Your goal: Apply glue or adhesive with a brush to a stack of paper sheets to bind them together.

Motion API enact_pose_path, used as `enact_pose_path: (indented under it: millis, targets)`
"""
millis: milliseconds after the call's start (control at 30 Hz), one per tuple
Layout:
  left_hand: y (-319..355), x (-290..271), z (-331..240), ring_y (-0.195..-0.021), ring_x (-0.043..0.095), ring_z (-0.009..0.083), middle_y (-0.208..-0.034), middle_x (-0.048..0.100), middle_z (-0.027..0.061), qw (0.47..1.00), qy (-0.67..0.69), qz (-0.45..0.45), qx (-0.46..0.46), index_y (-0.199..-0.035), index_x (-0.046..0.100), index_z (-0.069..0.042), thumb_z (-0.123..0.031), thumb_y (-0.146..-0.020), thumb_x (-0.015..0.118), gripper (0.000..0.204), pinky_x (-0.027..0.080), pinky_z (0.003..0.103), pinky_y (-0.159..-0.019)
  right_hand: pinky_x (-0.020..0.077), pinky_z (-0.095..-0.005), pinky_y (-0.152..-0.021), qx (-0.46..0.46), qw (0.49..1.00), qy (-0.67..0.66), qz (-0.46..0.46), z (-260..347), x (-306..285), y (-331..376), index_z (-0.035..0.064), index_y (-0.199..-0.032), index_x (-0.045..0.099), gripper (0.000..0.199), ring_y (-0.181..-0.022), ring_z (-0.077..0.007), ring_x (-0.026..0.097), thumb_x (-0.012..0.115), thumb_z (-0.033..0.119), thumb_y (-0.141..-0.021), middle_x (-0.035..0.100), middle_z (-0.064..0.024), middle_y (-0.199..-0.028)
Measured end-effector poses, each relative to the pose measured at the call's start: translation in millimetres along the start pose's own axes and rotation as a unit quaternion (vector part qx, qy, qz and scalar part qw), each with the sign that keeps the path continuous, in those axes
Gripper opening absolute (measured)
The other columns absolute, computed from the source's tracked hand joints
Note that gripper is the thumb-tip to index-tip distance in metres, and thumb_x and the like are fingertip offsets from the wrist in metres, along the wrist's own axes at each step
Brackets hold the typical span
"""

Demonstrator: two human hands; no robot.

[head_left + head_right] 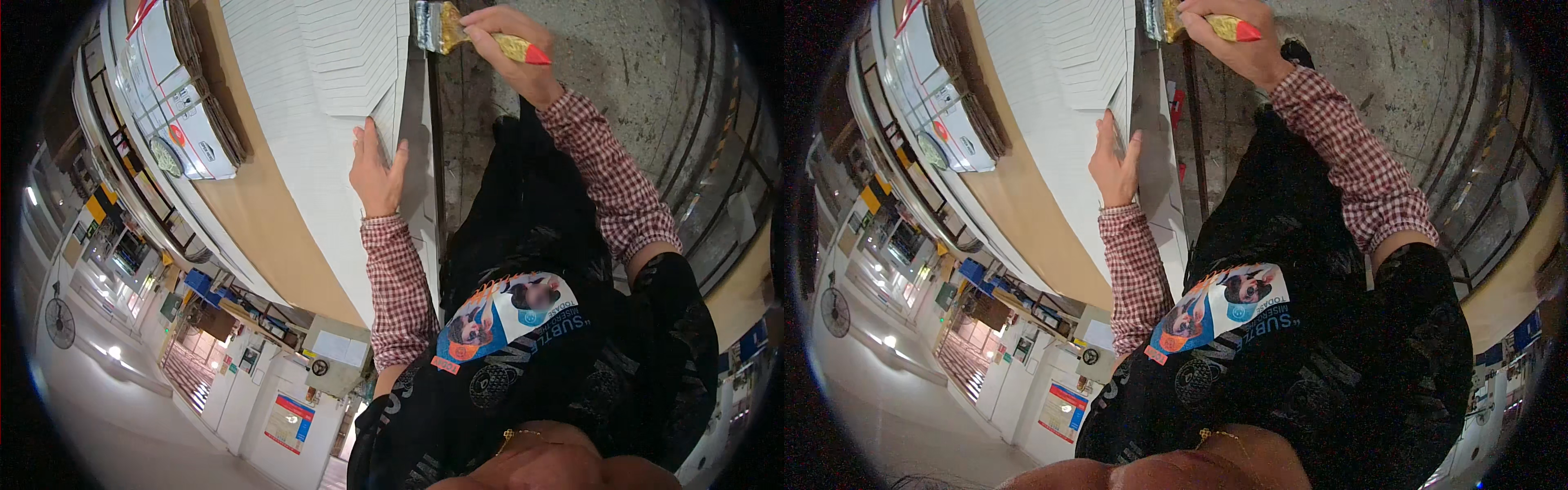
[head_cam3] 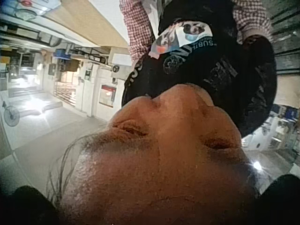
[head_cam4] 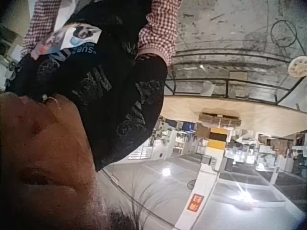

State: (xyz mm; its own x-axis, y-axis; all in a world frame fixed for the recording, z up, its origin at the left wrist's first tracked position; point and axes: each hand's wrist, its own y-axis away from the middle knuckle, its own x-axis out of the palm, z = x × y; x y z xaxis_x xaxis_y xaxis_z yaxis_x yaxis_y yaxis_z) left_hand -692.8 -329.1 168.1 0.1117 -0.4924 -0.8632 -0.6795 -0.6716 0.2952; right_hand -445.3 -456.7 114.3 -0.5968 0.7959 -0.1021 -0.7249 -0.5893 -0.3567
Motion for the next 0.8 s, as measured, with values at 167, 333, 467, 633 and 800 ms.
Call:
enact_pose_path:
  millis: [167,333,467,633,800]
  targets:
    - [-6.3,-2.0,-3.0,-0.127,0.042,0.0408,-0.13,0.046,0.0326,1.0,0.016,-0.001,0.001,-0.134,0.045,0.0,-0.032,-0.079,0.068,0.067,0.033,0.041,-0.106,0.0505,-0.028,-0.07,0.036,0.998,0.037,0.048,-1.4,-3.7,11.8,-0.001,-0.086,0.066,0.007,-0.083,-0.0177,0.065,0.062,0.004,-0.085,0.068,-0.0113,-0.094]
    - [-7.4,-0.8,-1.5,-0.127,0.042,0.0397,-0.129,0.047,0.0327,1.0,0.0,-0.005,0.008,-0.134,0.044,-0.001,-0.034,-0.08,0.068,0.068,0.033,0.04,-0.106,0.0505,-0.0275,-0.07,-0.026,0.999,0.021,0.018,5.1,0.0,10.6,-0.0008,-0.086,0.066,0.007,-0.082,-0.0172,0.065,0.062,0.004,-0.085,0.068,-0.0108,-0.092]
    - [-7.3,3.8,1.9,-0.125,0.043,0.0431,-0.131,0.045,0.0325,1.0,-0.01,-0.01,0.009,-0.135,0.043,-0.001,-0.035,-0.079,0.068,0.07,0.034,0.042,-0.105,0.0507,-0.0287,-0.07,0.039,0.997,0.018,0.06,6.4,9.5,24.6,-0.0015,-0.085,0.066,0.006,-0.081,-0.0184,0.065,0.062,0.003,-0.084,0.068,-0.0118,-0.09]
    - [-8.7,25.3,6.6,-0.122,0.04,0.0516,-0.136,0.04,0.0316,0.993,-0.106,-0.06,-0.005,-0.137,0.04,-0.001,-0.043,-0.074,0.071,0.082,0.036,0.046,-0.101,0.0524,-0.0265,-0.064,-0.017,0.998,0.031,0.042,12.5,3.9,42.3,0.0002,-0.086,0.066,0.007,-0.074,-0.0152,0.065,0.064,0.007,-0.083,0.068,-0.0088,-0.086]
    - [13.4,73.9,17.7,-0.13,0.024,0.0547,-0.144,0.023,0.0344,0.969,-0.192,-0.146,-0.054,-0.144,0.026,-0.002,-0.05,-0.07,0.073,0.1,0.029,0.055,-0.104,0.0526,-0.0266,-0.065,-0.014,1.0,-0.001,0.015,17.9,2.4,45.5,0.0007,-0.085,0.066,0.007,-0.074,-0.0152,0.066,0.064,0.007,-0.083,0.068,-0.0091,-0.086]
